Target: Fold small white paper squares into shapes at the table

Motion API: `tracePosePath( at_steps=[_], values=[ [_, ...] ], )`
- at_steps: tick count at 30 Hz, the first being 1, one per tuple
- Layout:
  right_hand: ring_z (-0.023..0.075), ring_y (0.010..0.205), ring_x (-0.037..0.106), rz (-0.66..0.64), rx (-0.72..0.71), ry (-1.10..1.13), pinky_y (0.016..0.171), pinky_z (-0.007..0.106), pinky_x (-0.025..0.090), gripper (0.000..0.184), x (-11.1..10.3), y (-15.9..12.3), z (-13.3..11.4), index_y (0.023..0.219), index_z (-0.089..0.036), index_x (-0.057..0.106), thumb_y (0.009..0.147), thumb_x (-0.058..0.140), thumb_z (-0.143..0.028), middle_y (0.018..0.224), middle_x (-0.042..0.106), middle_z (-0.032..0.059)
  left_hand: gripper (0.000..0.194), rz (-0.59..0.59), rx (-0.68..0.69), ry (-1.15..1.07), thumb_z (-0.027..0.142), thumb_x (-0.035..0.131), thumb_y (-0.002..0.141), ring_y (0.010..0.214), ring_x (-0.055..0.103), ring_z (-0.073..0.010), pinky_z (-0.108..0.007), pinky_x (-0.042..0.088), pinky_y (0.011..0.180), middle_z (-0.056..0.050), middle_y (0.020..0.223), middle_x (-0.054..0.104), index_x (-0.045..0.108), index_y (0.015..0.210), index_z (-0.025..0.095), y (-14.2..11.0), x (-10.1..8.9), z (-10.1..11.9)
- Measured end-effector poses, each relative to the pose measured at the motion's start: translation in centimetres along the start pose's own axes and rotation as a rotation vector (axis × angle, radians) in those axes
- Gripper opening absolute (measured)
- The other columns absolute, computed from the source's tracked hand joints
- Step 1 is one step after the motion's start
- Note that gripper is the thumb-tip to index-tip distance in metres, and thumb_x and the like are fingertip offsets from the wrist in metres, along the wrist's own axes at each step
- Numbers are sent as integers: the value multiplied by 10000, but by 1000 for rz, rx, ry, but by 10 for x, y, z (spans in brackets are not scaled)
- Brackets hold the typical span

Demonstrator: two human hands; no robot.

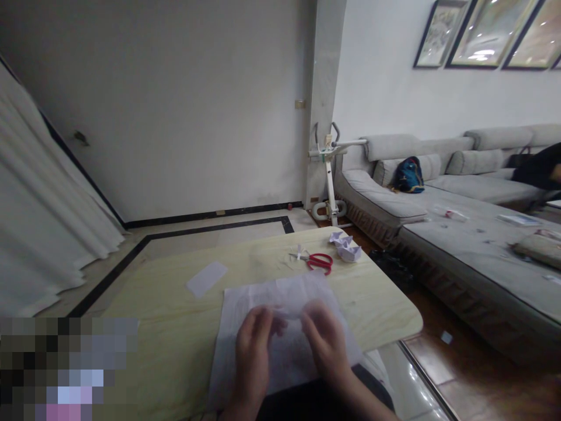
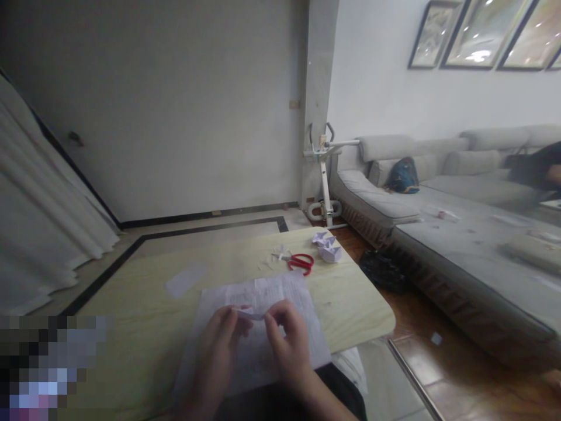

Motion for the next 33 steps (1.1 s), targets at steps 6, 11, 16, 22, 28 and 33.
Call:
tracePosePath(
  at_steps=[6, 11, 16, 22, 28, 33],
  values=[
    [163, 670, 571, -100, 46, 27, 610, 262, 482, 104, 8, 3, 1, 833, -193, 606, 850, 597, -295, 743, 612, 18, 376, 18, 96, 135, 524, 600, 821, 719, 665, -216, -321, 536, 697, -67, 772, 724, 712, 867, 168, 0, -7, 6],
    [184, 737, 618, -185, 42, 9, 659, 281, 515, 174, 13, 3, -2, 931, -217, 683, 761, 707, -248, 881, 693, 40, 394, 18, 168, 194, 558, 608, 794, 804, 686, -253, -342, 559, 708, -94, 844, 748, 723, 820, 183, -2, -9, 7],
    [196, 747, 648, -177, 17, 27, 649, 280, 526, 165, 14, 3, -5, 933, -221, 722, 779, 715, -279, 848, 726, 44, 410, -2, 155, 193, 574, 620, 776, 739, 679, -233, -327, 560, 670, -84, 809, 745, 727, 826, 182, -3, -8, 6],
    [188, 682, 648, -129, -17, -12, 625, 282, 521, 151, 11, 5, -6, 846, -202, 733, 828, 664, -335, 764, 730, 46, 414, -10, 70, 87, 574, 648, 755, 637, 641, -200, -292, 535, 602, -52, 689, 703, 719, 779, 166, -3, -5, 5],
    [173, 653, 619, -122, -48, -62, 601, 272, 489, 224, 12, 4, -7, 783, -201, 727, 852, 641, -396, 708, 702, 35, 355, -66, 6, 23, 517, 632, 801, 661, 618, -186, -280, 515, 631, -30, 684, 668, 702, 785, 170, -1, -2, -6],
    [161, 603, 594, -119, -55, -85, 572, 261, 472, 242, 11, 4, -6, 709, -191, 681, 865, 624, -367, 642, 664, 20, 398, -57, 5, 51, 559, 645, 770, 649, 622, -183, -272, 518, 607, -41, 706, 685, 703, 810, 167, 0, -7, -9]
  ],
)
Point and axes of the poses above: each hand's wrist, its own y-axis towards the middle knuckle, its own x-axis out of the palm, z = x × y, the point moved 8 cm from there along y, towards the middle knuckle
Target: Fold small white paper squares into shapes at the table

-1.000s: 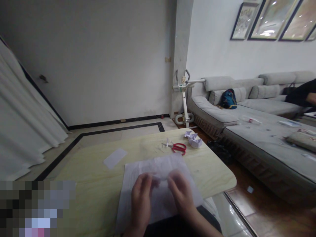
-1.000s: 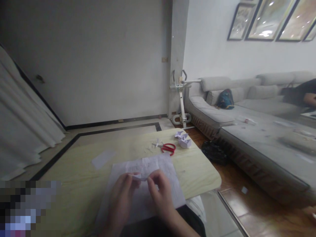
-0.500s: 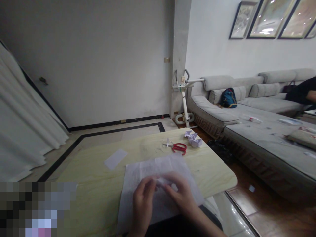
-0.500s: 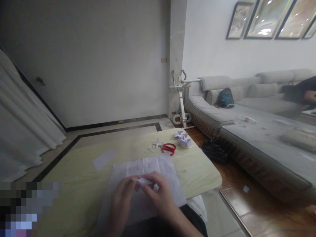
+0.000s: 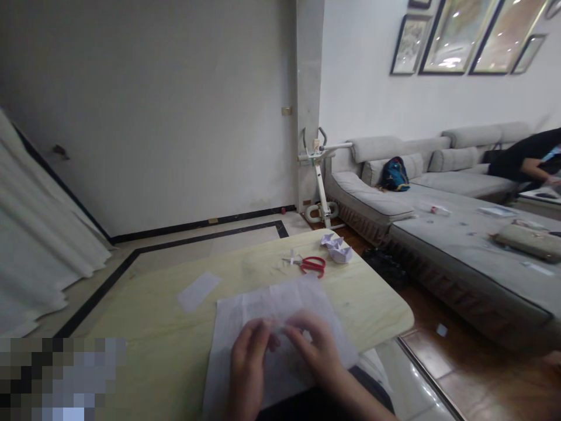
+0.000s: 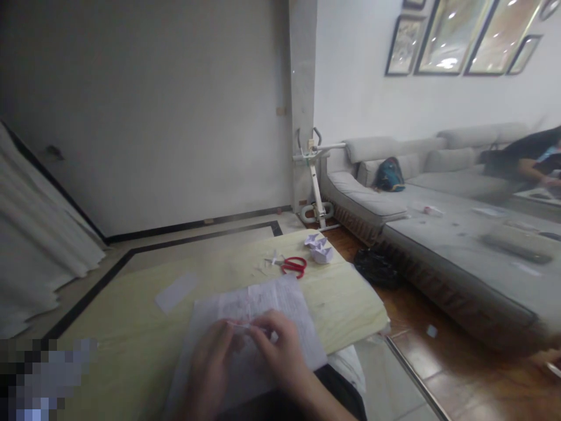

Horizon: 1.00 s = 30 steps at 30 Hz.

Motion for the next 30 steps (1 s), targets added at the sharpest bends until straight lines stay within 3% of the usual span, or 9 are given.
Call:
tracePosePath(
  at_steps=[6, 14, 22, 30],
  values=[
    [176, 652, 605, -52, -74, -25, 616, 281, 479, 149, -5, 2, -5, 755, -194, 677, 866, 639, -286, 694, 667, 35, 387, -169, 16, 112, 532, 690, 728, 594, 613, -176, -259, 505, 572, -15, 615, 660, 730, 859, 170, 1, 11, 3],
    [175, 678, 613, -91, -92, 34, 635, 278, 482, 94, -5, 3, -14, 807, -199, 703, 854, 666, -272, 730, 673, 39, 272, -180, 73, 159, 449, 632, 806, 591, 595, -163, -240, 482, 585, 4, 602, 638, 714, 793, 190, 1, 9, 8],
    [175, 653, 582, -83, 52, 69, 623, 276, 445, 267, -3, 4, -7, 684, -168, 661, 864, 627, -362, 664, 636, 39, 318, -162, 97, 187, 463, 595, 826, 601, 564, -157, -230, 453, 583, 6, 607, 609, 686, 695, 188, 0, 10, 9],
    [157, 620, 536, -128, 245, 139, 597, 255, 407, 250, 3, 3, 13, 644, -168, 622, 822, 638, -344, 623, 588, 7, 365, -123, -1, 180, 485, 609, 795, 611, 586, -178, -257, 462, 602, -19, 593, 630, 650, 607, 175, 1, 7, 1]
  ],
)
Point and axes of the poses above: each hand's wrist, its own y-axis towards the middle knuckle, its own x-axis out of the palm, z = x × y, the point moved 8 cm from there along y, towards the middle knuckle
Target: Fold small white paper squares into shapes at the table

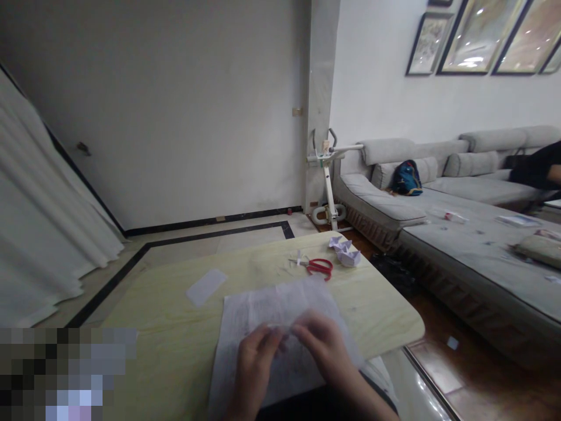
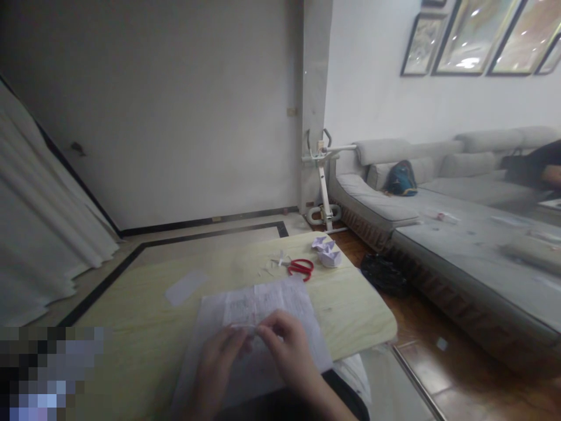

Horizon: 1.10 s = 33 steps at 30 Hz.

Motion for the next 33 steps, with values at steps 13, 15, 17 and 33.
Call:
tracePosePath(
  at_steps=[13, 15, 17, 33],
  values=[
    [151, 611, 519, -38, 57, -23, 575, 247, 396, 262, 4, 2, 6, 637, -160, 618, 789, 658, -370, 603, 560, -6, 360, 80, -45, -66, 517, 650, 705, 520, 514, -157, -253, 430, 510, 8, 519, 556, 595, 557, 194, 3, 2, 5],
    [154, 617, 520, -40, 56, -6, 581, 250, 397, 265, 4, 1, 5, 638, -160, 617, 777, 666, -380, 608, 559, -5, 357, 68, -45, -79, 522, 653, 698, 515, 514, -161, -259, 433, 509, 8, 510, 552, 599, 556, 199, 3, 2, 7],
    [156, 627, 527, -46, 64, 37, 594, 252, 403, 263, 4, 1, 6, 641, -164, 613, 776, 667, -384, 615, 565, -5, 353, 65, -51, -105, 514, 649, 709, 518, 521, -165, -264, 441, 520, 8, 507, 550, 595, 547, 205, 1, 2, 9],
    [126, 542, 477, -15, 139, 127, 537, 229, 378, 273, 2, 2, 22, 609, -177, 583, 746, 681, -392, 543, 513, -34, 290, 27, -241, -522, 416, 733, 716, 599, 535, -131, -241, 465, 591, 27, 610, 574, 624, 615, 167, -1, 15, -35]
  ],
)
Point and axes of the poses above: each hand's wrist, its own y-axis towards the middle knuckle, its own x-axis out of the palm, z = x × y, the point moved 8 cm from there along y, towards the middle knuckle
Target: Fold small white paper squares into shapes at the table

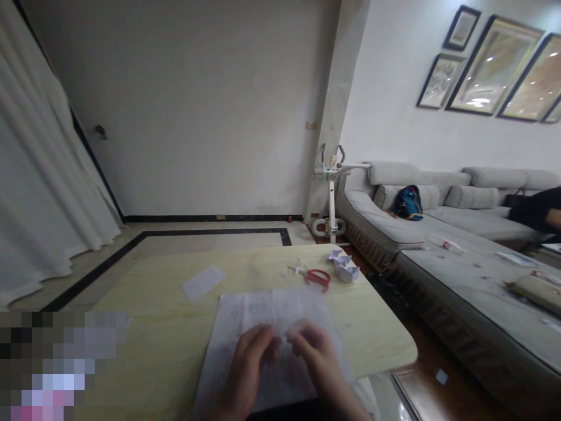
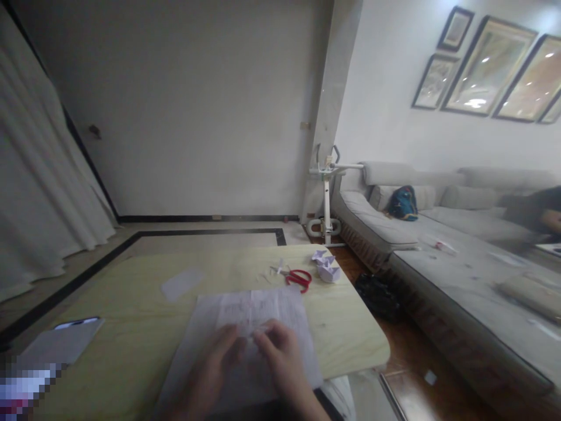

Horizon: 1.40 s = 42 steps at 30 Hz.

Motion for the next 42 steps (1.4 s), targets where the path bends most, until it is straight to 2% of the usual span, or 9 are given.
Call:
tracePosePath(
  at_steps=[6, 10, 14, 18, 22, 25, 28, 33, 42],
  values=[
    [138, 533, 488, 60, -9, -44, 533, 239, 400, 311, -6, 1, -2, 608, -193, 531, 781, 644, -426, 533, 503, -33, 317, 88, 56, 111, 474, 722, 699, 616, 577, -152, -241, 472, 557, 6, 655, 622, 646, 682, 167, 2, -3, 9],
    [156, 557, 484, 251, -263, -316, 545, 259, 391, 252, -22, -4, -26, 611, -205, 520, 817, 606, -320, 571, 507, -15, 357, 48, 228, 340, 534, 651, 748, 582, 597, -160, -245, 490, 543, -15, 650, 659, 672, 740, 178, -5, 5, 30],
    [173, 658, 547, 112, -480, -522, 597, 263, 426, 74, -4, -13, -41, 730, -203, 612, 771, 649, -153, 709, 601, 22, 440, -80, 282, 420, 467, 678, 747, 891, 695, -250, -322, 560, 762, -101, 1002, 742, 676, 1084, 184, -10, 18, 28],
    [199, 783, 598, 37, -520, -587, 678, 284, 472, 160, 7, -17, -42, 894, -220, 665, 765, 669, -124, 849, 643, 51, 408, -54, 279, 509, 388, 693, 728, 1039, 668, -286, -362, 536, 889, -118, 1104, 731, 700, 1074, 173, -5, 16, 23],
    [192, 793, 598, -36, -489, -524, 688, 282, 483, 155, 14, -17, -41, 934, -219, 655, 796, 643, -149, 880, 638, 56, 362, -10, 266, 499, 410, 652, 745, 1052, 663, -283, -357, 519, 918, -110, 1069, 745, 733, 1002, 169, -2, 10, 26],
    [167, 686, 564, 57, -388, -388, 633, 270, 474, 44, 2, -13, -34, 854, -203, 593, 819, 620, -212, 775, 598, 26, 354, -67, 209, 480, 446, 608, 785, 815, 708, -242, -311, 567, 737, -82, 876, 768, 744, 953, 166, -4, 12, 28],
    [168, 662, 544, 134, -251, -237, 616, 273, 469, 126, -11, -6, -18, 799, -206, 542, 835, 601, -312, 719, 552, 7, 333, -135, 181, 468, 446, 576, 820, 588, 651, -183, -266, 538, 571, -41, 695, 729, 746, 891, 168, -8, 18, 30],
    [144, 541, 450, 36, -41, -123, 494, 247, 397, 321, -7, 2, 4, 623, -227, 438, 801, 598, -441, 575, 420, -42, 260, -150, 176, 459, 399, 621, 799, 723, 682, -212, -276, 545, 645, -58, 798, 755, 752, 875, 187, -10, 18, 27],
    [124, 542, 424, 75, -10, -60, 491, 228, 371, 379, -3, -4, 3, 604, -216, 418, 776, 617, -488, 568, 399, -51, 306, -15, 82, 492, 461, 713, 665, 663, 674, -239, -308, 530, 622, -65, 687, 728, 728, 732, 163, -5, 8, 15]
  ],
)
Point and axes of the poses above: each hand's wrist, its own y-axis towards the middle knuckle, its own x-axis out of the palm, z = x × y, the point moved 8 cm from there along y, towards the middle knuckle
